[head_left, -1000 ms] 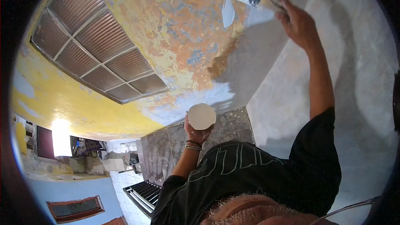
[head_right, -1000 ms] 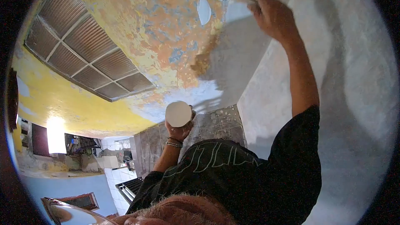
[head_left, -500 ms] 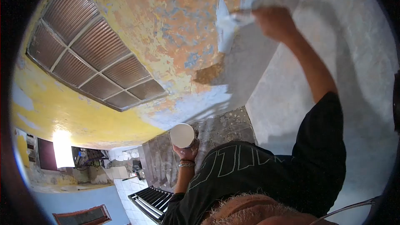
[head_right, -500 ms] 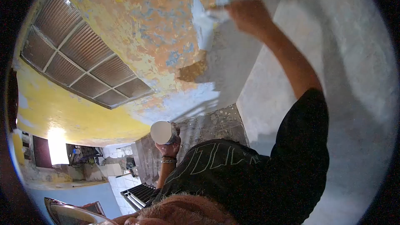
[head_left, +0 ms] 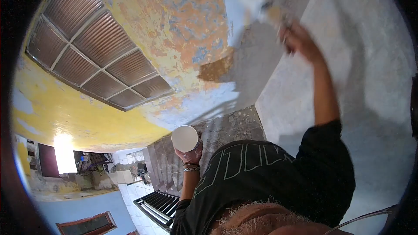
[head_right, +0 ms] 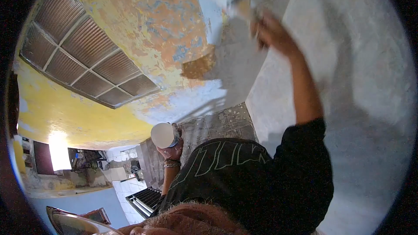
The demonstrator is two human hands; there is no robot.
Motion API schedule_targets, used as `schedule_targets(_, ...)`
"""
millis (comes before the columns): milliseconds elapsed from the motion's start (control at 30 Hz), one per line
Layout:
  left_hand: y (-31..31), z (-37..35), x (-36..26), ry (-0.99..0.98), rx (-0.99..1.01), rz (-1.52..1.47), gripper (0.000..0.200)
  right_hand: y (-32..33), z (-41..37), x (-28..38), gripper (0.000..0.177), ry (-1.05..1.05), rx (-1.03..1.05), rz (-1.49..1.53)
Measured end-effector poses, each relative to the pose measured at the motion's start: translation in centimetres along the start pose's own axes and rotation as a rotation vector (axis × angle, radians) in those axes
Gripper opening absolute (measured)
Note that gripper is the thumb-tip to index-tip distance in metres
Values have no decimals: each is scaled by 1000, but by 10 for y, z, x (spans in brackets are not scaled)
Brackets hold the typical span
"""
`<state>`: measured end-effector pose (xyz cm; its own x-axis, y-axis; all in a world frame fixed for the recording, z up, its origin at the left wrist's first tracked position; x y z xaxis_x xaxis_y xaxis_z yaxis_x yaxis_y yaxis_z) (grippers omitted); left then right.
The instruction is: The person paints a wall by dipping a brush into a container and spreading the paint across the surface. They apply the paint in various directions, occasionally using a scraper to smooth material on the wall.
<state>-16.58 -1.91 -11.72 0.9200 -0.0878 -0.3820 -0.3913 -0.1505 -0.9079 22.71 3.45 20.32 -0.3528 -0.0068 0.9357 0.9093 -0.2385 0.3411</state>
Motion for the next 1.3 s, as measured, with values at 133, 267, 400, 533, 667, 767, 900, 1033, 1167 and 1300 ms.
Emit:
schedule_targets(133, 12, -9, -10, -12, -46, -16, 63, -90, -40, -162, 15, -452, 148, 473)
schedule_targets(267, 22, -16, -14, 71, -36, -143, 61, -131, -42, -225, 13, -655, 117, 624)
schedule_targets(400, 30, -17, -16, 80, -68, -155, 59, -90, 18, -166, 19, -529, 82, 492)
schedule_targets(533, 43, -19, -21, 61, -37, -138, 58, -52, 29, -68, 21, -385, 77, 521)
schedule_targets(667, 62, -13, -35, -111, 25, 324, 56, -13, 42, 17, 23, -179, 13, 486)
schedule_targets(767, 43, -13, -42, -120, 37, 324, 54, 2, 50, 66, 23, -40, 112, 457)
schedule_targets(900, 25, -15, -33, 27, -15, -101, 52, 10, 34, 91, 21, -7, 226, 342)
schedule_targets(1033, 35, -10, -35, -59, -98, -105, 51, 10, -6, 72, 18, 35, -21, 230)
schedule_targets(1167, 27, -9, -41, -148, -25, 48, 48, 4, -2, 49, 24, 58, -120, 203)
schedule_targets(1300, -1, -17, -33, 62, 100, -175, 48, 29, 10, 113, 27, 388, -466, -195)
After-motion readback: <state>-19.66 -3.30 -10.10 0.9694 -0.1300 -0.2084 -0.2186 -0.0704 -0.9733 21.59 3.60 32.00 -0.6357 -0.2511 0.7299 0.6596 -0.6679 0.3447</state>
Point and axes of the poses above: each hand's wrist, its own z-axis towards the middle knuckle, its own y-axis out of the back of the hand, x = y × z, the point moved 8 cm from there along z, towards the middle knuckle, and after that the axes turned 11 degrees about -y, right-handed, at the moved point
